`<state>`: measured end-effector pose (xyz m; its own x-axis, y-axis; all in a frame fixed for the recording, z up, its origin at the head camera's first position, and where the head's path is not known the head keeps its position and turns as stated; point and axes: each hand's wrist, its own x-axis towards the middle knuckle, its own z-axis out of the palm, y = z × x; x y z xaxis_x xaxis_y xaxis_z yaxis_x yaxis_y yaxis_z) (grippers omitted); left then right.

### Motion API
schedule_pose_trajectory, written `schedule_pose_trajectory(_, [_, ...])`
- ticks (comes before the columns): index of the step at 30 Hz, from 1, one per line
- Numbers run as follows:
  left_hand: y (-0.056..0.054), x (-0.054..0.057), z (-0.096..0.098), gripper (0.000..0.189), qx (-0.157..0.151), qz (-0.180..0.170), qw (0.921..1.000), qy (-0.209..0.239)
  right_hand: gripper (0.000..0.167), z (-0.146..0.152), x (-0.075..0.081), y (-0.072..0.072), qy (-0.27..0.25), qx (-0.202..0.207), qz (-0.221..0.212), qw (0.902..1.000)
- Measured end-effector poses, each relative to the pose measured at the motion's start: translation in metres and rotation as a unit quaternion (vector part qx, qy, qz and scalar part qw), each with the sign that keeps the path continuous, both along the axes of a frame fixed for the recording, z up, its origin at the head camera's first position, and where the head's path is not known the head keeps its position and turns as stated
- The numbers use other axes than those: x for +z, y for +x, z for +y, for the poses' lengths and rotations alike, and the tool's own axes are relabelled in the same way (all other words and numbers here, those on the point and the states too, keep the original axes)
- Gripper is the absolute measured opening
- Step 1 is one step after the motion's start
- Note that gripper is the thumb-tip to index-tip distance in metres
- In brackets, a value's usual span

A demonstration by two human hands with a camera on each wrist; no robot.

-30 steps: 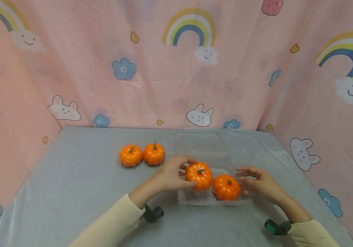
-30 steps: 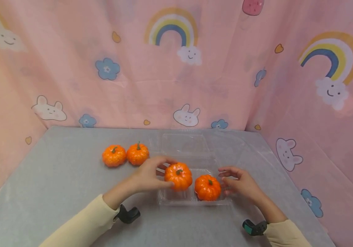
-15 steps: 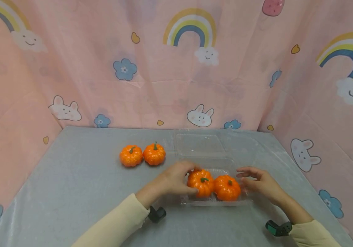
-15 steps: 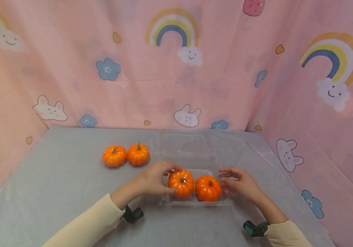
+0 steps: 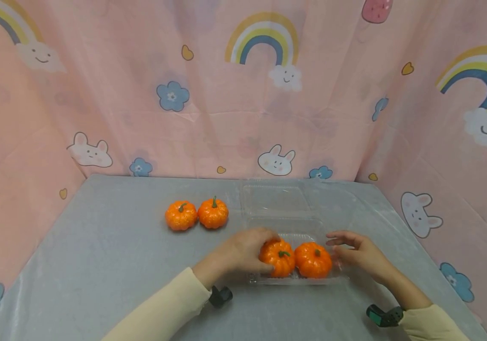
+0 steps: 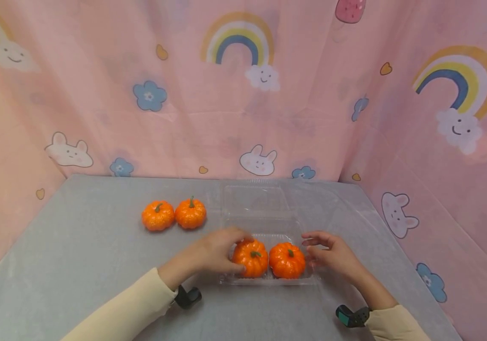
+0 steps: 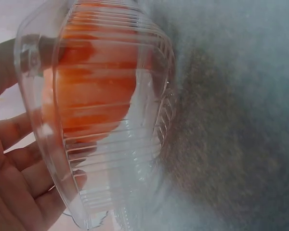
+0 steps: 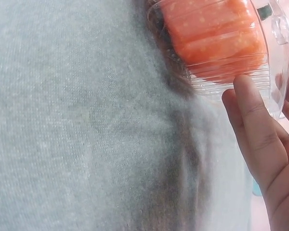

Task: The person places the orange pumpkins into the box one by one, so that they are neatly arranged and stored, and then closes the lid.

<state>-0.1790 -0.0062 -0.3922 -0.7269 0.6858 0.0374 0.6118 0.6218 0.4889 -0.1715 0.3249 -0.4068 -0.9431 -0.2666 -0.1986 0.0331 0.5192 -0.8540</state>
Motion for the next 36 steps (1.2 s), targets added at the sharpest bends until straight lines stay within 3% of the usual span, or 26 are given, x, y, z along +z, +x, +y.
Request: schedule_pose_trajectory(36, [-0.0028,-0.0026,0.0057,0.055,0.001,-0.014,0.9988,-0.047,0.047,-0.0028,0.0025,-0.0005,0.023,-0.004,0.007,0.9997])
